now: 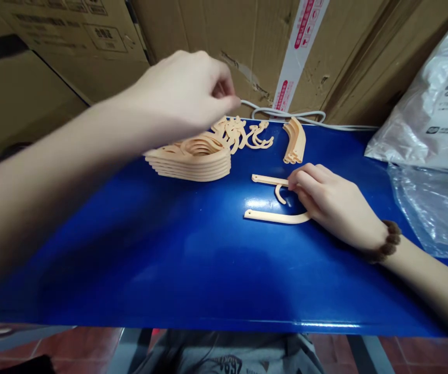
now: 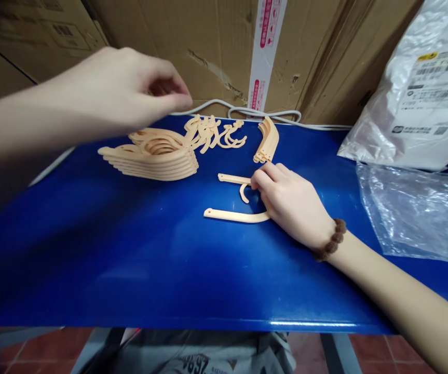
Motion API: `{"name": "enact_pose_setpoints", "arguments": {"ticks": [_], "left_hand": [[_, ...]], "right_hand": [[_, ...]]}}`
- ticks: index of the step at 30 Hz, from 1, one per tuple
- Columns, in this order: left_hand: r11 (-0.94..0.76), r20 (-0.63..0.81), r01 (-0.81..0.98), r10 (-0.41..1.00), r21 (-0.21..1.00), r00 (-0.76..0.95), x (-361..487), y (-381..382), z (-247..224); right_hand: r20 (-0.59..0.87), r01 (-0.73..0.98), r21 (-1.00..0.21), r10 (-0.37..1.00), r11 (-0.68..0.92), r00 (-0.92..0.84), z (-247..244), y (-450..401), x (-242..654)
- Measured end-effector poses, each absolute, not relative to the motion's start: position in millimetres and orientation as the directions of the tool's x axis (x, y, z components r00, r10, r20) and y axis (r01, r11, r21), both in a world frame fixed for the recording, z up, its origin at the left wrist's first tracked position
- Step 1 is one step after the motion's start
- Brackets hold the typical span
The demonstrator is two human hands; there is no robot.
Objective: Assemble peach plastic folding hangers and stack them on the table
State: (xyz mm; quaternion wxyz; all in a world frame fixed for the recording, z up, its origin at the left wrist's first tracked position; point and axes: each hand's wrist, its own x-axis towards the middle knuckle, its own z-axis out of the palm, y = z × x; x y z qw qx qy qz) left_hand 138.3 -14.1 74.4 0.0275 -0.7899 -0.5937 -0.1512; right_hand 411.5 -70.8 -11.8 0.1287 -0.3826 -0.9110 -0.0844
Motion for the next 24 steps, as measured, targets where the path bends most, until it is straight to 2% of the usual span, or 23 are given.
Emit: {"name": "enact_pose_setpoints", "arguments": {"ticks": [3,5,10,13,18,24], "left_hand": [[-0.198,0.091,0.972,0.978,0.130,0.187,131.6,37.0,67.5],[-0.074,-0.075,0.964,0.993,0.256,0.096,130.0,60.9,55.3],[-0.013,-0.215,0.954,0.973,0.300,0.081,130.3,86.1,35.7],[0.010,-0.246,0.956,0.967,0.294,0.065,129.9,97.3,29.1],[-0.011,-0.206,0.956,0.976,0.294,0.075,126.4,115.9,16.3],[-0.072,-0.157,0.921,0.977,0.382,0.142,121.7,123.2,9.0]], "right_hand": [[0.300,0.721,0.063,0.676,0.690,-0.674,-11.4,-70.2,411.0],[0.305,0.720,0.076,0.671,0.690,-0.676,-9.2,-71.4,409.7],[0.342,0.643,0.074,0.586,0.763,-0.735,-1.5,-82.8,402.2],[0.331,0.576,0.056,0.529,0.815,-0.781,-1.2,-92.4,395.8],[0.251,0.532,-0.008,0.516,0.847,-0.819,-7.5,-99.9,388.5],[0.230,0.494,0.061,0.469,0.867,-0.853,-14.5,-99.5,382.8]]}}
